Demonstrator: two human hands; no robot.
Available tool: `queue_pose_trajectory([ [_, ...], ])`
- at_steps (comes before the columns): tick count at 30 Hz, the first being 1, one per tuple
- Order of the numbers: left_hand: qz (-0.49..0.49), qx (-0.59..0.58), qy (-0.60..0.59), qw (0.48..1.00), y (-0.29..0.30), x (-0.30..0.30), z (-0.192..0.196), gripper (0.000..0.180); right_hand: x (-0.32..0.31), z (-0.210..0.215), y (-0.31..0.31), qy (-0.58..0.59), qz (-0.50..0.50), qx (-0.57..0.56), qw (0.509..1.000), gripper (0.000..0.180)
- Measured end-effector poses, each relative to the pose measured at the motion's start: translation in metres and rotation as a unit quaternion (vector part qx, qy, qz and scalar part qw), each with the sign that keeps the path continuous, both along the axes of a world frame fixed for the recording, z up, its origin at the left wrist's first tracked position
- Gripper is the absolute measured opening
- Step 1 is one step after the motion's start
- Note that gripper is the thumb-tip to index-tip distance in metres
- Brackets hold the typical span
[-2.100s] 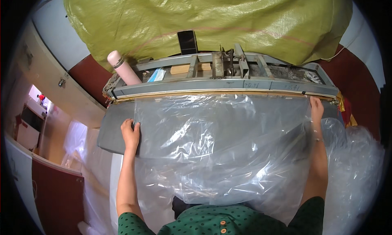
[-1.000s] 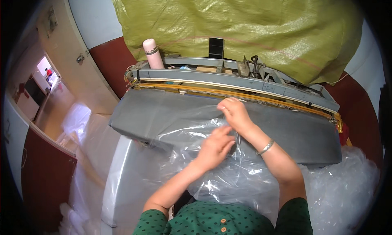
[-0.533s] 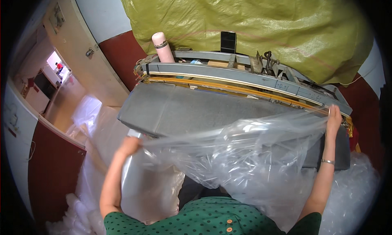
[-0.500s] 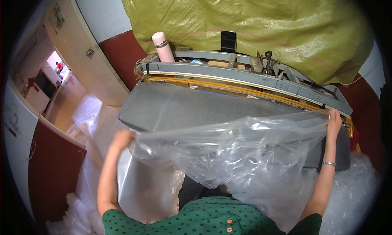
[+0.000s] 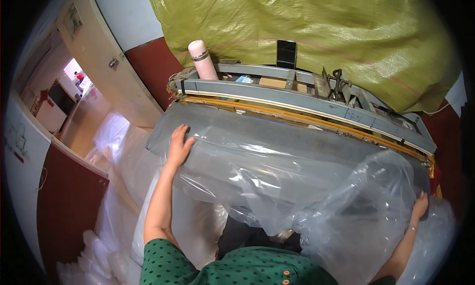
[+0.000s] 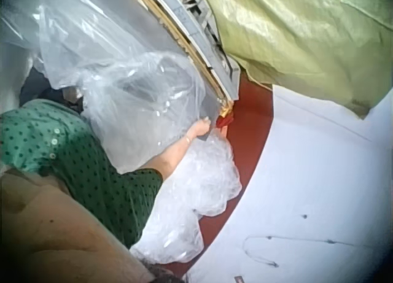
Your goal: The person wraps a large, flat, gray rectangular object with a clear plastic sheet. They repeatedly pull the plastic over the object, smooth it down, and adjust the edges to ensure full coverage. The process involves handling the plastic and the object by hand to achieve a tight wrap.
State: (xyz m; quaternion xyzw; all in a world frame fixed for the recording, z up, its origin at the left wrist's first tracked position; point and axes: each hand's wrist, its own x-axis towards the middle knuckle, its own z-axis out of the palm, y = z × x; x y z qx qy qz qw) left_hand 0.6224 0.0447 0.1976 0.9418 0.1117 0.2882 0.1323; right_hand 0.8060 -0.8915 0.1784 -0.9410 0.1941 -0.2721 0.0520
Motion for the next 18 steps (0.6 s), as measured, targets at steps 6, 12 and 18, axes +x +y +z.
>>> queue_pose_trajectory([
  [6,0.023,-0.063,0.176,0.982,0.037,-0.033,0.031,0.034,0.001,-0.006,0.0,0.007,-0.036,-0.041,0.998,0.035],
  [12,0.09,0.168,0.002,0.982,0.044,-0.044,0.125,0.018,0.02,-0.012,0.011,0.015,-0.004,-0.048,0.999,0.036],
  [18,-0.035,0.284,-0.185,0.94,-0.041,-0.022,0.164,0.031,0.021,-0.011,-0.001,-0.008,-0.024,-0.037,0.999,0.037],
])
